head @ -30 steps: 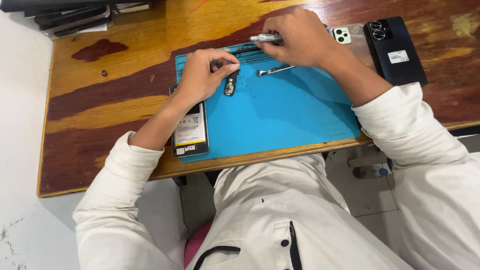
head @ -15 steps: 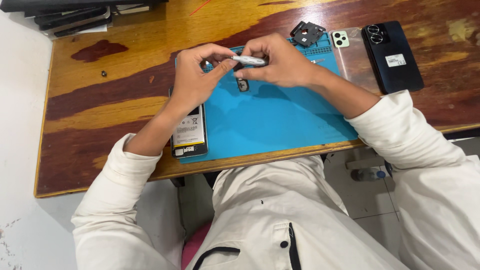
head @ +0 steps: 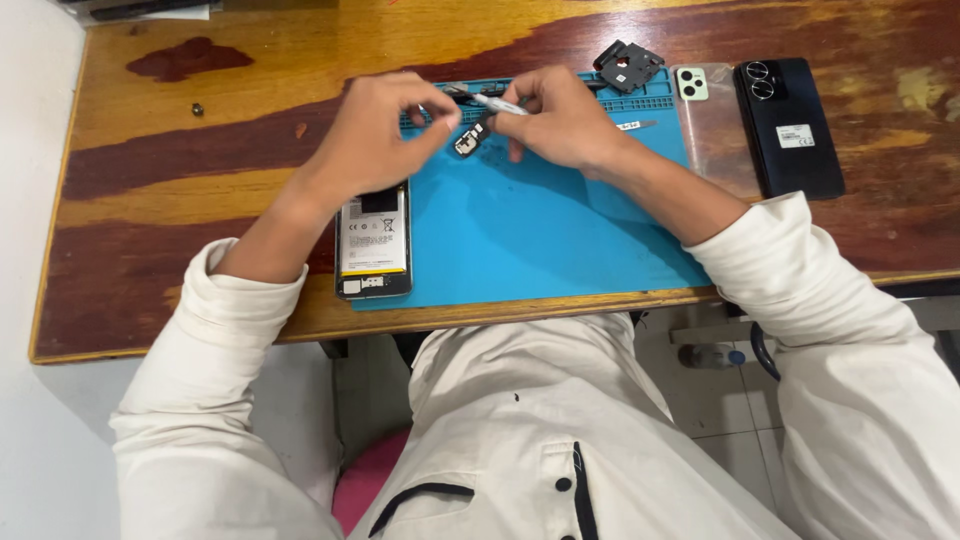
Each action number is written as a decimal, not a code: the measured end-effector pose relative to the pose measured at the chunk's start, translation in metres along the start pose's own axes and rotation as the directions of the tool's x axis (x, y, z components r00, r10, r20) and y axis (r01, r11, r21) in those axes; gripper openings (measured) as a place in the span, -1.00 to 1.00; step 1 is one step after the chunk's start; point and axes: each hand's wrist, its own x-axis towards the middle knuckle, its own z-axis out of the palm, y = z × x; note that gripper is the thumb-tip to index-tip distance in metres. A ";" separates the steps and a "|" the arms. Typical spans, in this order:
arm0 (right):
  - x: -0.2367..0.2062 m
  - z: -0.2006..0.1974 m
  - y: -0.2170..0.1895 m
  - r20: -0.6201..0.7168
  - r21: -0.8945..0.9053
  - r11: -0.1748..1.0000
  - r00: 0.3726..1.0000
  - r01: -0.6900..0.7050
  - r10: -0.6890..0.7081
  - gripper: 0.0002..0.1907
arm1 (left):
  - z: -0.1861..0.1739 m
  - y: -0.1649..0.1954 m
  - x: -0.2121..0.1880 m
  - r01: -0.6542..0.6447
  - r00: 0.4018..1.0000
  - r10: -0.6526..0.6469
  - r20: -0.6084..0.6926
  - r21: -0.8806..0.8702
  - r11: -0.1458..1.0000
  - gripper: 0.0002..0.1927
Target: The person uses a screwdriver to remove screws from the back of a smartphone, then detaches the back cover. They place the cover aside and continue removing screws from the internal frame of the phone.
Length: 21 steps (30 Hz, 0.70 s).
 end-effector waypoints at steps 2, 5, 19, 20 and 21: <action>0.001 -0.006 -0.001 -0.023 -0.089 0.995 0.999 -0.041 0.039 -0.81 | 0.003 0.003 -0.001 0.013 0.997 -0.014 0.072 0.010 1.000 -0.84; -0.001 -0.014 -0.001 -0.061 -0.186 0.981 0.997 -0.053 0.042 -0.74 | 0.007 0.006 0.000 -0.010 0.992 0.002 0.123 0.064 0.998 -0.85; -0.007 -0.032 -0.009 0.030 -0.447 0.879 0.980 -0.163 0.197 -0.63 | -0.009 0.012 0.003 0.085 0.989 -0.100 0.113 0.128 0.988 -0.78; -0.007 -0.032 -0.010 0.070 -0.443 0.878 0.969 -0.182 0.236 -0.63 | -0.012 0.012 0.002 0.090 0.987 -0.107 0.123 0.140 0.986 -0.77; -0.008 -0.031 -0.010 0.105 -0.437 0.876 0.955 -0.205 0.276 -0.62 | -0.016 0.012 0.001 0.048 0.990 -0.074 0.117 0.212 0.976 -0.78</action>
